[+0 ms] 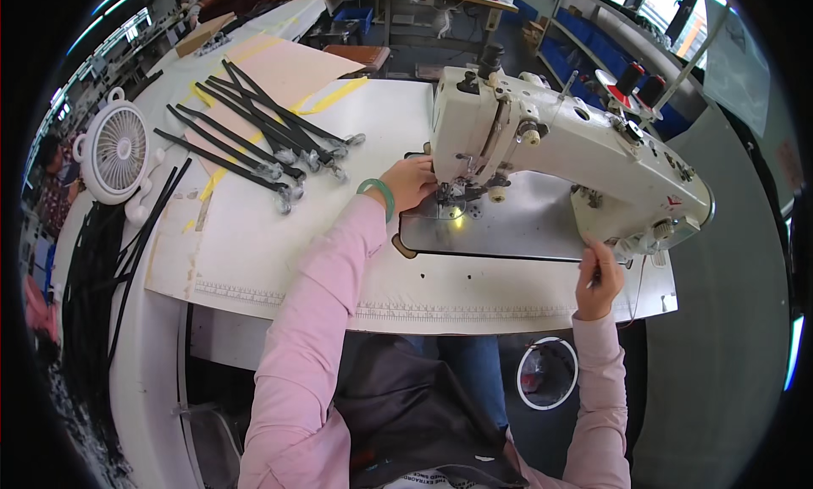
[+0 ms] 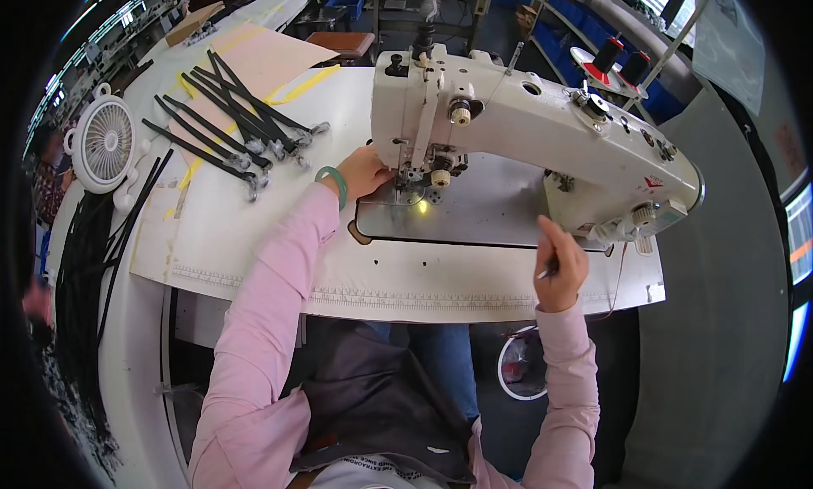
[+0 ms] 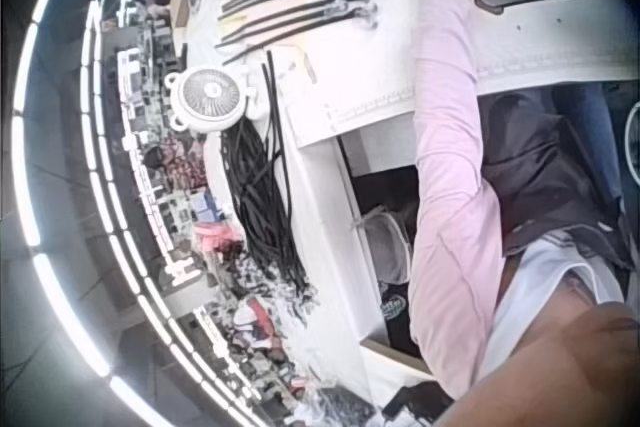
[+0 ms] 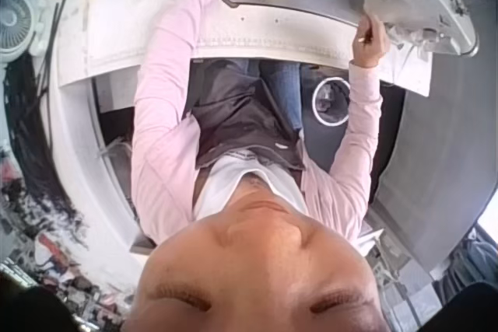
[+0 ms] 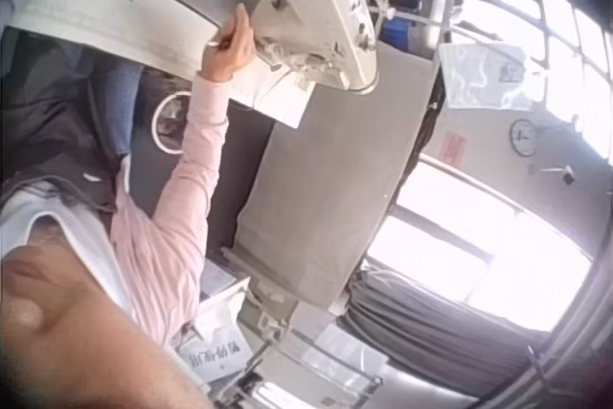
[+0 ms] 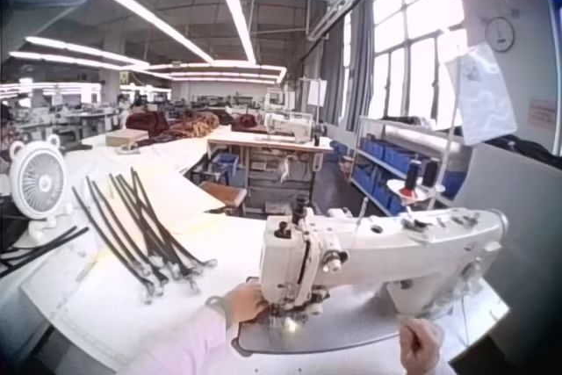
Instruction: The person operates an industrial sewing machine to stitch long black straps. They repeatedly feed each strap through the machine, guide it with both hands, and remove the finished piece before starting the next one. The workspace contains a pile of straps and a small fan on the table.
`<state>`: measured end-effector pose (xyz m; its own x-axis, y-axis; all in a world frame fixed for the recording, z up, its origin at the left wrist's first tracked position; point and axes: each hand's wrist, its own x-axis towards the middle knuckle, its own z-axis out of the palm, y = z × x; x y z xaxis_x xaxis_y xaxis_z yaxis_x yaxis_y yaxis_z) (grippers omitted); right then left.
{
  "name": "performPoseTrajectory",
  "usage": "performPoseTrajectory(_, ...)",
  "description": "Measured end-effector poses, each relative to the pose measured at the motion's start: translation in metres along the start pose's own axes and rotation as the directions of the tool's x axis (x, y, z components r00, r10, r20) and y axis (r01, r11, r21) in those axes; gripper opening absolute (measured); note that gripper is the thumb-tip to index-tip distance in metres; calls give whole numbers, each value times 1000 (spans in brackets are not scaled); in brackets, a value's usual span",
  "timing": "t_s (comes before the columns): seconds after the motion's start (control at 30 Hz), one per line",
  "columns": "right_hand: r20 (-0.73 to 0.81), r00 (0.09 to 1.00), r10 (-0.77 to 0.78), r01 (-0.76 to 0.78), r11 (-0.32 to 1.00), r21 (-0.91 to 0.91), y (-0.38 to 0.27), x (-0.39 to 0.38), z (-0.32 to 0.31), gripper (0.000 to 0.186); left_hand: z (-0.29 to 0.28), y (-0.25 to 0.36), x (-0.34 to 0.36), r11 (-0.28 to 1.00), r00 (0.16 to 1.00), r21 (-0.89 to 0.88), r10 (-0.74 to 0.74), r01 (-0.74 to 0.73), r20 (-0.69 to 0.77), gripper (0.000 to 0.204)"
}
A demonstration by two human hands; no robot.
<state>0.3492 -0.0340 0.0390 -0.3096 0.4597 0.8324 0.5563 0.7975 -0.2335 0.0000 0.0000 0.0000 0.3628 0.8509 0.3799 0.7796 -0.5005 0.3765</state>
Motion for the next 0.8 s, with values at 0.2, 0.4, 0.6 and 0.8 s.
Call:
performPoseTrajectory(0.2,-668,723,174,-388,903,-185,159,93,-93,30,-4,-1,-3,1000,1000,22,23,-23,-6,14)
performPoseTrajectory(0.4,-356,746,562,-665,634,-393,341,84,-213,39,1,1,5,997,994,7,82,-81,-66,15)
performPoseTrajectory(0.6,-397,674,623,-692,720,-46,360,18,-182,41,1,2,1,998,996,46,47,-43,-78,13)
performPoseTrajectory(0.8,-319,702,637,-709,665,-234,351,23,-212,39,-11,23,-10,915,994,388,-95,111,-60,15)
